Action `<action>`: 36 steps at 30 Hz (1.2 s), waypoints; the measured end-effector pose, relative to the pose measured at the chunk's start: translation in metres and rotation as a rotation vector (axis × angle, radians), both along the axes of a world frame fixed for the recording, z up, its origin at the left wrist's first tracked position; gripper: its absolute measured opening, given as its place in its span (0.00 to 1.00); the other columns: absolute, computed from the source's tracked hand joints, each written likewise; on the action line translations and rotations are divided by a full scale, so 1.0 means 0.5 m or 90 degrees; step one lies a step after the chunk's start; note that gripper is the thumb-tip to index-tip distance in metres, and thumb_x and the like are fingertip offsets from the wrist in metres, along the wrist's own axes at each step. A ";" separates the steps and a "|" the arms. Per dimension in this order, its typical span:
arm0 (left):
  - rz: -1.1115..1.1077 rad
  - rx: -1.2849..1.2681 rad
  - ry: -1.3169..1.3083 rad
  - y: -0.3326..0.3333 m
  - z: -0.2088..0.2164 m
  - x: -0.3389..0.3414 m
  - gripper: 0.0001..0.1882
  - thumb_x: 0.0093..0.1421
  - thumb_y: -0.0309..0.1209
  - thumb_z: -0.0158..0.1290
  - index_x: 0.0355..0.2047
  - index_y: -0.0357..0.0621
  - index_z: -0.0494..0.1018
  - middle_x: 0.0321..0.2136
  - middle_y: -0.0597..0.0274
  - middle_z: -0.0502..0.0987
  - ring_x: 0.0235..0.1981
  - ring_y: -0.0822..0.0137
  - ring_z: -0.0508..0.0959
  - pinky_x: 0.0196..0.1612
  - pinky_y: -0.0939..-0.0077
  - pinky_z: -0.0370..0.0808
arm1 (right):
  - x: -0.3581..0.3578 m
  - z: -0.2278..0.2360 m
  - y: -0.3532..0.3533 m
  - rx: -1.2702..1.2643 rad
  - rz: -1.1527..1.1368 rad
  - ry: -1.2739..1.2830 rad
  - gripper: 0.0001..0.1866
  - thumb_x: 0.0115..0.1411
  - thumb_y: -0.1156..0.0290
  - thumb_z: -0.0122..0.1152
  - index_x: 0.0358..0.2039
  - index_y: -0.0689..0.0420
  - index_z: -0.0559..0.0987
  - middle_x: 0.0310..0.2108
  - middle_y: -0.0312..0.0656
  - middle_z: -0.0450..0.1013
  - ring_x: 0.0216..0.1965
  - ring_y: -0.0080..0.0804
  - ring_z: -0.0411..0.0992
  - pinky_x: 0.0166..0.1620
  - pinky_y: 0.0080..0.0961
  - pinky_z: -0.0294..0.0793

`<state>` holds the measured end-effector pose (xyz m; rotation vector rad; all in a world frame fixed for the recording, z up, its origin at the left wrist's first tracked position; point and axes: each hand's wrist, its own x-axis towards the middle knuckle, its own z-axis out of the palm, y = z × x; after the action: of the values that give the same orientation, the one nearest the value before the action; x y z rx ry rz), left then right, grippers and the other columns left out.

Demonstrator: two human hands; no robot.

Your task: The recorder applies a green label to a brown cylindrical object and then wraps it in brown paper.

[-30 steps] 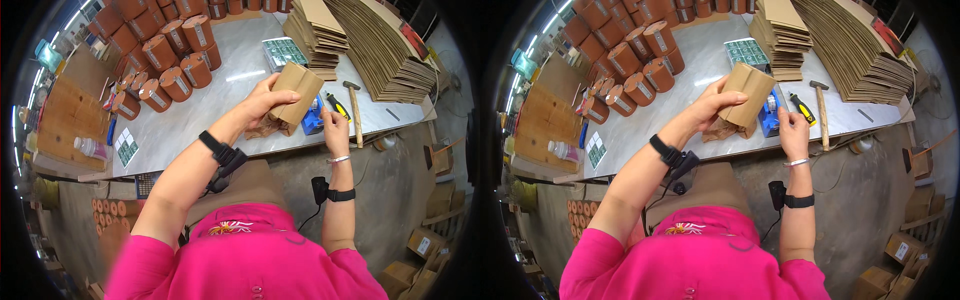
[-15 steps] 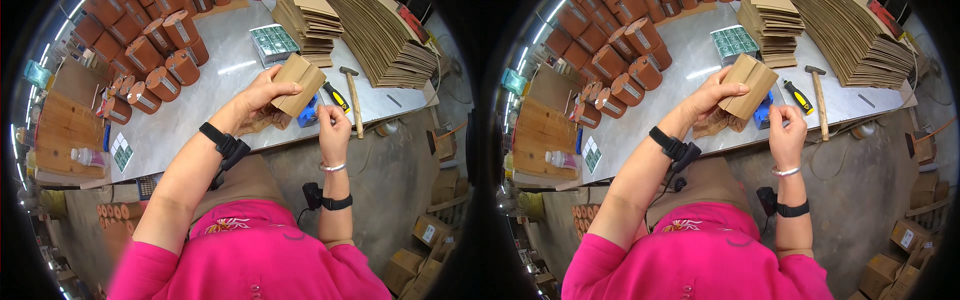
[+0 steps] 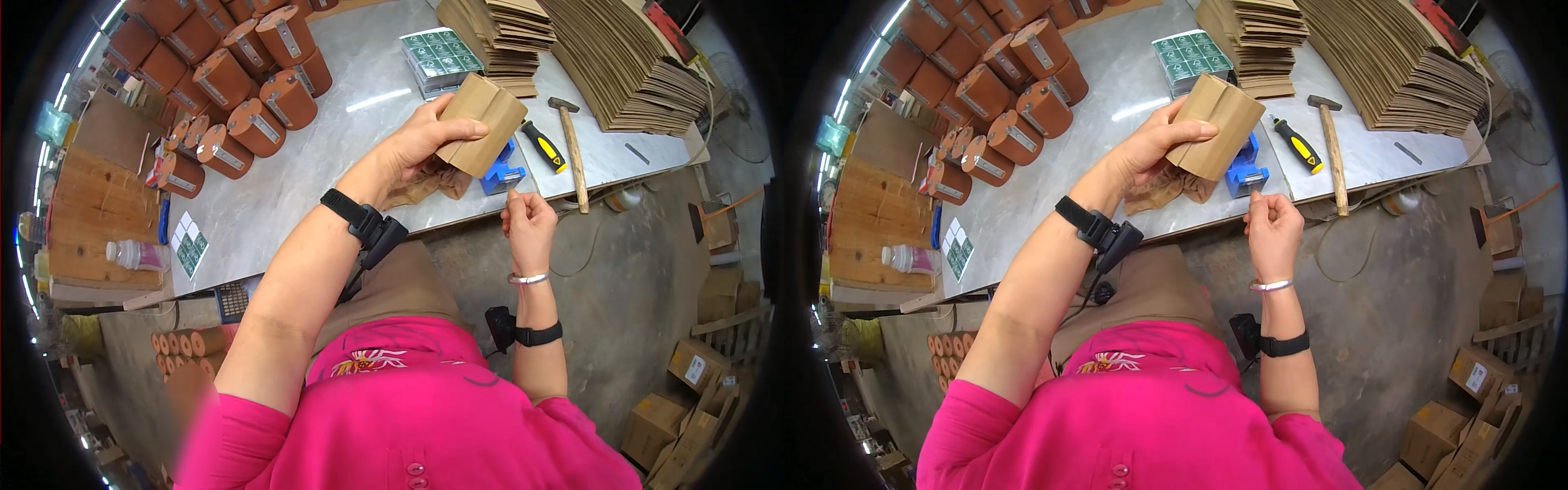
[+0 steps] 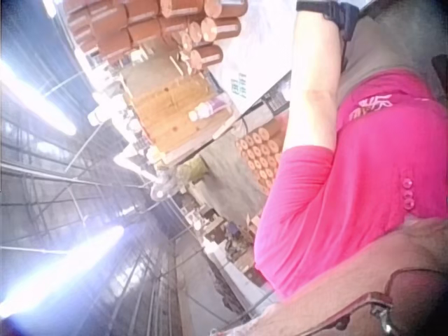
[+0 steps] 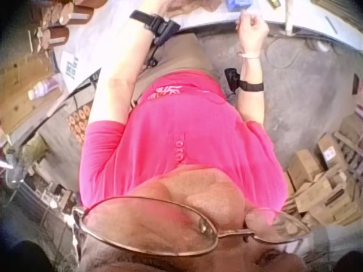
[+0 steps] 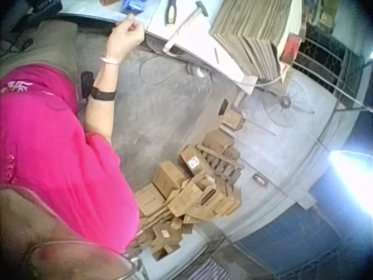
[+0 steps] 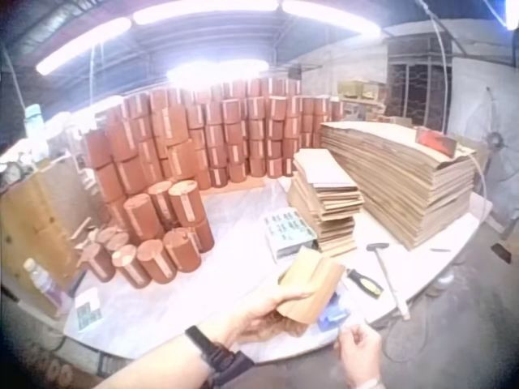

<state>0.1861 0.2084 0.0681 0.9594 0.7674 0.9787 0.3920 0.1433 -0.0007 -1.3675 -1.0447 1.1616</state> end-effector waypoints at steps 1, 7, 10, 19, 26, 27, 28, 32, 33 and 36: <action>-0.001 0.002 -0.001 -0.002 0.001 0.001 0.36 0.56 0.35 0.64 0.61 0.37 0.61 0.50 0.53 0.73 0.50 0.65 0.77 0.51 0.68 0.78 | -0.002 -0.006 0.013 0.001 0.000 -0.044 0.15 0.65 0.68 0.62 0.23 0.61 0.75 0.18 0.35 0.73 0.18 0.17 0.68 0.23 0.19 0.67; 0.005 -0.003 -0.005 -0.002 -0.005 0.000 0.36 0.56 0.34 0.65 0.62 0.41 0.61 0.50 0.53 0.73 0.49 0.64 0.78 0.50 0.67 0.79 | 0.004 0.029 0.029 0.142 0.006 -0.423 0.15 0.60 0.69 0.64 0.21 0.65 0.75 0.15 0.43 0.72 0.17 0.27 0.69 0.26 0.31 0.70; 0.012 -0.002 0.007 -0.011 0.002 0.004 0.37 0.56 0.35 0.65 0.62 0.41 0.60 0.50 0.53 0.73 0.49 0.64 0.78 0.49 0.67 0.79 | 0.021 0.012 0.050 0.084 0.041 -0.378 0.14 0.59 0.70 0.64 0.21 0.65 0.76 0.17 0.49 0.73 0.18 0.35 0.71 0.28 0.33 0.71; 0.048 -0.013 -0.057 -0.009 -0.017 0.006 0.39 0.53 0.32 0.67 0.62 0.41 0.59 0.47 0.50 0.75 0.39 0.57 0.81 0.36 0.60 0.82 | 0.024 -0.026 0.027 0.175 0.055 -0.558 0.14 0.57 0.67 0.64 0.21 0.65 0.77 0.20 0.56 0.75 0.26 0.54 0.77 0.34 0.42 0.74; 0.065 0.003 0.053 -0.087 0.016 -0.008 0.45 0.49 0.33 0.72 0.62 0.37 0.60 0.49 0.51 0.74 0.46 0.63 0.79 0.45 0.68 0.80 | -0.001 0.162 -0.015 0.306 0.174 -0.170 0.09 0.67 0.72 0.59 0.29 0.62 0.75 0.19 0.26 0.66 0.21 0.10 0.60 0.24 0.15 0.60; 0.069 0.000 0.054 -0.092 0.007 -0.011 0.45 0.49 0.33 0.72 0.62 0.37 0.60 0.49 0.51 0.74 0.46 0.63 0.79 0.45 0.68 0.80 | -0.014 0.175 -0.015 0.304 0.178 -0.168 0.09 0.67 0.72 0.59 0.29 0.62 0.75 0.19 0.26 0.66 0.21 0.10 0.60 0.24 0.15 0.60; 0.087 0.044 0.075 -0.093 -0.001 -0.012 0.44 0.49 0.34 0.72 0.62 0.37 0.61 0.49 0.51 0.74 0.46 0.64 0.79 0.43 0.71 0.80 | -0.028 0.186 -0.013 0.338 0.216 -0.152 0.09 0.66 0.72 0.59 0.29 0.62 0.75 0.19 0.26 0.66 0.21 0.10 0.60 0.24 0.15 0.60; 0.132 0.110 0.150 -0.092 -0.015 -0.014 0.47 0.42 0.37 0.73 0.59 0.33 0.63 0.47 0.47 0.76 0.44 0.63 0.80 0.43 0.71 0.80 | -0.061 0.190 0.008 0.363 0.272 -0.178 0.10 0.64 0.72 0.61 0.28 0.63 0.76 0.19 0.32 0.71 0.21 0.15 0.65 0.25 0.19 0.65; 0.135 0.108 0.149 -0.093 -0.016 -0.014 0.47 0.42 0.37 0.73 0.59 0.33 0.63 0.47 0.47 0.76 0.44 0.63 0.80 0.43 0.71 0.80 | -0.068 0.186 0.015 0.368 0.270 -0.212 0.10 0.63 0.71 0.63 0.28 0.64 0.76 0.19 0.36 0.72 0.20 0.17 0.66 0.25 0.21 0.67; 0.146 0.116 0.165 -0.112 0.001 -0.011 0.48 0.41 0.39 0.72 0.59 0.32 0.63 0.46 0.48 0.76 0.45 0.64 0.79 0.45 0.71 0.78 | -0.062 0.153 0.045 0.331 0.220 -0.288 0.14 0.60 0.68 0.67 0.23 0.65 0.77 0.16 0.41 0.72 0.18 0.22 0.68 0.24 0.25 0.69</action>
<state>0.1808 0.1523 0.0686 1.1902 1.0352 1.1513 0.3612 0.1657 0.0757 -1.0705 -1.8190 0.7393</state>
